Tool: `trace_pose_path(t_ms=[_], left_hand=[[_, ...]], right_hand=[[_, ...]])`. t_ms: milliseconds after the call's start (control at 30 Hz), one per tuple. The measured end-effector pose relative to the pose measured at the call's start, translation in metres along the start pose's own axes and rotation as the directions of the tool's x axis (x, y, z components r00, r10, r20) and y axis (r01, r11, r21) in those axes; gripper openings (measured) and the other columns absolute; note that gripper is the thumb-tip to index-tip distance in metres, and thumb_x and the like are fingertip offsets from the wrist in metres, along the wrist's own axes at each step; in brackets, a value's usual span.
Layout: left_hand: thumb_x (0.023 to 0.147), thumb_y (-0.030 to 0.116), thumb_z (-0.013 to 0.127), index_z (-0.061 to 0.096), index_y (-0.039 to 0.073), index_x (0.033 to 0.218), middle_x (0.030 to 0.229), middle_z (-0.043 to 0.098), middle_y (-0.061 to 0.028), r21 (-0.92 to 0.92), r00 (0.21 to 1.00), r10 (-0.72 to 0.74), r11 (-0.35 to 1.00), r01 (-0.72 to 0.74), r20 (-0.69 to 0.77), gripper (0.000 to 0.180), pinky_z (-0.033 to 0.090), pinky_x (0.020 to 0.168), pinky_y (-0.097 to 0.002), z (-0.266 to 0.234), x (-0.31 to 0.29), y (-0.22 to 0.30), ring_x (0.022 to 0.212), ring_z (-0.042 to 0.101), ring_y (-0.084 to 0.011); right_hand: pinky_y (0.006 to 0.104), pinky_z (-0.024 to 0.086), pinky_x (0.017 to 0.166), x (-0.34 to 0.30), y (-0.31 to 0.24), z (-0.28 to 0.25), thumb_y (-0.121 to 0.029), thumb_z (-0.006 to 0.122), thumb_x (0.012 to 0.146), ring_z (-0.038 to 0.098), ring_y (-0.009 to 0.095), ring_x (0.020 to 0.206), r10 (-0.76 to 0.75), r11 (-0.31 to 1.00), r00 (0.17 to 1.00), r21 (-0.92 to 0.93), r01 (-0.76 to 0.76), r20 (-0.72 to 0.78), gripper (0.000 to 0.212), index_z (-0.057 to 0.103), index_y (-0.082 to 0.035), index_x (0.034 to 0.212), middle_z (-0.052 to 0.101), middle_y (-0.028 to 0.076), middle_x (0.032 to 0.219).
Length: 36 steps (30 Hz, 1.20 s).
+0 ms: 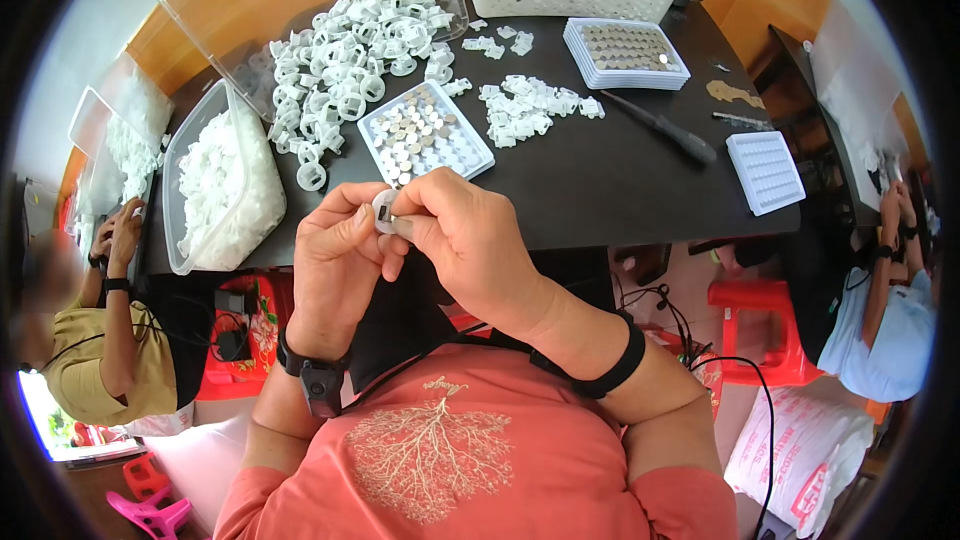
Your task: Assembling small plastic housings with internal components and metal pins manually.
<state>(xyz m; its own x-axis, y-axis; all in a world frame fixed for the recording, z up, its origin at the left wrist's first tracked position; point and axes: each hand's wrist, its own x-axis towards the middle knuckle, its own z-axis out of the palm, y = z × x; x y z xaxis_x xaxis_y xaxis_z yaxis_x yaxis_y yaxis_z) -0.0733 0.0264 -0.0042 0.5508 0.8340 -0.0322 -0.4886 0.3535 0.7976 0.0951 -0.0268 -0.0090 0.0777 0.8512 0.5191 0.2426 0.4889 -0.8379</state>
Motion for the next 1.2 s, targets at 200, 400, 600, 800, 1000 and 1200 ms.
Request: trace_pose_path(t_ms=[200, 400, 600, 800, 1000, 1200], left_hand=[[0.096, 0.010, 0.065, 0.062, -0.005, 0.111, 0.097, 0.070, -0.0158, -0.022, 1.000, 0.000, 1.000, 0.001, 0.025, 0.022, 0.054, 0.054, -0.0292, 0.002, 0.000, -0.002, 0.075, 0.069, -0.0218], [0.096, 0.011, 0.065, 0.062, -0.005, 0.112, 0.097, 0.069, -0.0157, -0.020, 1.000, -0.004, 1.000, 0.004, 0.026, 0.023, 0.054, 0.054, -0.0292, 0.005, 0.001, -0.003, 0.074, 0.069, -0.0215], [0.097, 0.012, 0.064, 0.061, -0.006, 0.112, 0.097, 0.069, -0.0166, 0.025, 1.000, 0.008, 1.000, -0.008, 0.006, 0.024, 0.053, 0.053, -0.0294, 0.005, 0.000, -0.003, 0.071, 0.068, -0.0220], [0.095, 0.009, 0.065, 0.063, -0.005, 0.111, 0.094, 0.070, -0.0146, 0.056, 0.999, 0.021, 0.998, -0.019, -0.036, 0.021, 0.054, 0.054, -0.0278, 0.011, -0.002, -0.001, 0.074, 0.069, -0.0198], [0.095, 0.007, 0.066, 0.063, -0.005, 0.110, 0.095, 0.071, -0.0148, 0.072, 0.998, 0.057, 0.996, -0.055, -0.017, 0.020, 0.055, 0.054, -0.0278, 0.006, -0.001, -0.004, 0.076, 0.070, -0.0193], [0.094, 0.013, 0.067, 0.062, -0.006, 0.110, 0.094, 0.069, -0.0161, 0.144, 0.994, 0.105, 0.984, -0.108, 0.025, 0.026, 0.053, 0.052, -0.0283, 0.009, -0.006, -0.004, 0.074, 0.068, -0.0210]], right_hand=[[0.0359, 0.051, 0.060, 0.000, 0.002, -0.001, 0.001, 0.067, 0.086, 0.063, 0.029, 0.069, -0.116, 0.984, 0.985, -0.148, 0.097, -0.125, 0.012, 0.059, -0.002, 0.094, 0.061, 0.011, 0.081], [0.0375, 0.049, 0.057, -0.001, 0.007, 0.001, 0.003, 0.067, 0.082, 0.059, 0.029, 0.070, -0.357, 0.866, 0.926, -0.415, 0.278, -0.125, 0.017, 0.060, -0.004, 0.096, 0.058, 0.009, 0.080], [0.0373, 0.048, 0.055, 0.000, 0.010, 0.002, 0.004, 0.068, 0.076, 0.057, 0.028, 0.068, -0.453, 0.792, 0.889, -0.490, 0.365, -0.070, 0.022, 0.059, -0.003, 0.096, 0.054, 0.008, 0.077], [0.0370, 0.046, 0.053, -0.001, 0.006, 0.005, 0.002, 0.067, 0.075, 0.055, 0.026, 0.066, -0.455, 0.766, 0.888, -0.536, 0.354, -0.063, 0.021, 0.060, -0.004, 0.094, 0.051, 0.007, 0.075], [0.0338, 0.047, 0.054, -0.003, 0.003, 0.006, 0.002, 0.066, 0.081, 0.058, 0.025, 0.063, -0.244, 0.903, 0.964, -0.388, 0.184, -0.109, 0.013, 0.059, -0.003, 0.091, 0.055, 0.008, 0.072], [0.0244, 0.046, 0.059, 0.015, -0.022, -0.015, -0.004, 0.071, 0.089, 0.062, 0.008, 0.069, 0.451, 0.798, 0.879, 0.370, -0.475, 0.156, 0.014, 0.058, 0.000, 0.086, 0.066, 0.005, 0.076]])
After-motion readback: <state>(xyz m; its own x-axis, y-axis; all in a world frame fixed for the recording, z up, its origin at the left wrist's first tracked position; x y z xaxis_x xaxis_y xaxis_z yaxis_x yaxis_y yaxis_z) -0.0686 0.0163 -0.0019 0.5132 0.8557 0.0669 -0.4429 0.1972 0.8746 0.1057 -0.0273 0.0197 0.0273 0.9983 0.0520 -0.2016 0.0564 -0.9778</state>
